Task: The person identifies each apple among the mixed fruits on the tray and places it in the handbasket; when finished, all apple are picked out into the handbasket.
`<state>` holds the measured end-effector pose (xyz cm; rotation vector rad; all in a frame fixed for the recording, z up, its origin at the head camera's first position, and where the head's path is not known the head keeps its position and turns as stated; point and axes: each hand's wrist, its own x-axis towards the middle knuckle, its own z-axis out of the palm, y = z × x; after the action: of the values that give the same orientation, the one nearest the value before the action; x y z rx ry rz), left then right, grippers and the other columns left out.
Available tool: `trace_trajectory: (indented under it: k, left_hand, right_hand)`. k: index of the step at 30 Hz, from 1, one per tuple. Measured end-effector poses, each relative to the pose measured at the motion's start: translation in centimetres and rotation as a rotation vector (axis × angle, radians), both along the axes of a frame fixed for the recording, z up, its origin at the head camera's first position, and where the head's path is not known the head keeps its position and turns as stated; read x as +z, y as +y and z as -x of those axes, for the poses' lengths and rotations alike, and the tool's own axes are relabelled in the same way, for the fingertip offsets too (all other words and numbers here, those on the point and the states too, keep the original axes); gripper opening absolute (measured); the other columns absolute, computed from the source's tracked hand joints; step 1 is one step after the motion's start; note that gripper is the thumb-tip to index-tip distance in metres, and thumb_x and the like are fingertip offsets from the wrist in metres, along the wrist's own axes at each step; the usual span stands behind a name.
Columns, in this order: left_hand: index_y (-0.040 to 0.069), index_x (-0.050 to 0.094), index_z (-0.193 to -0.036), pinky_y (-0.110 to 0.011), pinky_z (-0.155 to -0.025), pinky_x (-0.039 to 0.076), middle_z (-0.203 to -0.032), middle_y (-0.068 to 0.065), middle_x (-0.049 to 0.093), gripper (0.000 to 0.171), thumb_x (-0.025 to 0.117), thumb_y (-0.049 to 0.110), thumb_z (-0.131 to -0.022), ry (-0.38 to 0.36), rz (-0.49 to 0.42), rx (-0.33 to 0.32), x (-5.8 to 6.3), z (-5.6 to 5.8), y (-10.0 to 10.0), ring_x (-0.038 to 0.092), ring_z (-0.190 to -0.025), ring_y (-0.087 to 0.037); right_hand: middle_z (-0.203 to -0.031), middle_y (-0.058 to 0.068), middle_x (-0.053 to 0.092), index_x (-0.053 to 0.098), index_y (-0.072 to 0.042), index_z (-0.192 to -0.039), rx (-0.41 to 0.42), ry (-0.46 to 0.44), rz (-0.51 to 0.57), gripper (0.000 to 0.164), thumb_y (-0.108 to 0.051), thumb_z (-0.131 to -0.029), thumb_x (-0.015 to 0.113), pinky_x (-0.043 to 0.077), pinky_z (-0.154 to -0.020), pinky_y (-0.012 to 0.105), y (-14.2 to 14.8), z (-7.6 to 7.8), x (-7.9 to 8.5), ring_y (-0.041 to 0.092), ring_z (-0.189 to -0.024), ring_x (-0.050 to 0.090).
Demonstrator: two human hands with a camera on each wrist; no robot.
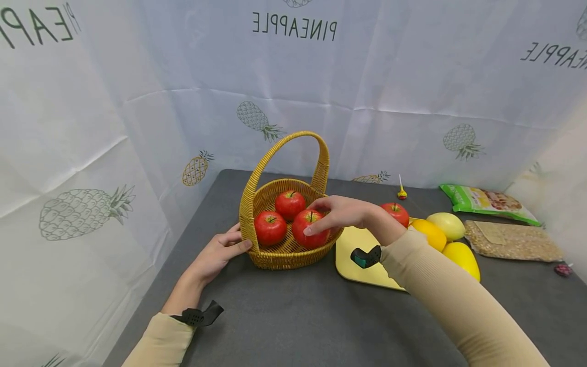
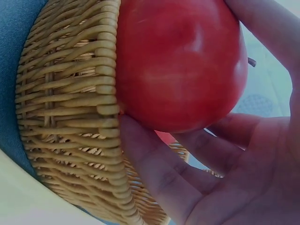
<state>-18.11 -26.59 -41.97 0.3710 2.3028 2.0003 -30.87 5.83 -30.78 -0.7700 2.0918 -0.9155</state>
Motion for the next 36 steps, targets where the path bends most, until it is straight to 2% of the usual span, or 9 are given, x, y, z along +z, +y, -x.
trace_trajectory:
  k: [10, 20, 31, 36]
  left_hand:
    - [-0.004, 0.069, -0.130, -0.058, -0.118, 0.018, -0.167, -0.014, 0.025, 0.035, 0.067, 0.018, -0.102, -0.003, -0.002, 0.000, 0.0, 0.0, 0.1, 0.006, -0.156, -0.033]
    - [-0.001, 0.069, -0.131, -0.056, -0.118, 0.020, -0.166, -0.012, 0.027, 0.035, 0.068, 0.018, -0.101, 0.003, -0.005, -0.009, 0.2, 0.2, 0.2, 0.008, -0.156, -0.031]
    - [-0.003, 0.068, -0.131, -0.057, -0.117, 0.022, -0.166, -0.013, 0.026, 0.036, 0.068, 0.017, -0.101, 0.000, -0.004, -0.011, 0.3, 0.0, 0.1, 0.007, -0.156, -0.033]
    - [-0.002, 0.069, -0.131, -0.056, -0.117, 0.021, -0.166, -0.012, 0.026, 0.036, 0.068, 0.018, -0.101, -0.001, -0.003, -0.008, 0.2, 0.0, 0.1, 0.008, -0.156, -0.032]
  right_hand:
    - [-0.129, 0.005, 0.062, 0.058, -0.012, -0.138, 0.058, -0.017, -0.025, 0.063, -0.039, -0.086, 0.083, 0.051, -0.095, 0.041, -1.2, 0.1, -0.1, 0.024, -0.117, 0.059]
    - [-0.129, 0.003, 0.060, 0.058, -0.012, -0.138, 0.127, 0.027, -0.106, 0.064, -0.042, -0.087, 0.082, 0.051, -0.095, 0.040, -1.9, 1.0, 0.0, 0.021, -0.117, 0.057]
    - [-0.129, 0.001, 0.058, 0.057, -0.013, -0.140, 0.186, 0.077, -0.207, 0.073, -0.048, -0.081, 0.084, 0.050, -0.096, 0.038, -3.3, 1.7, -0.3, 0.021, -0.120, 0.053]
    - [-0.132, 0.002, 0.058, 0.056, -0.012, -0.142, 0.203, 0.066, -0.240, 0.076, -0.048, -0.082, 0.084, 0.052, -0.093, 0.036, -3.9, 2.1, -0.5, 0.022, -0.120, 0.054]
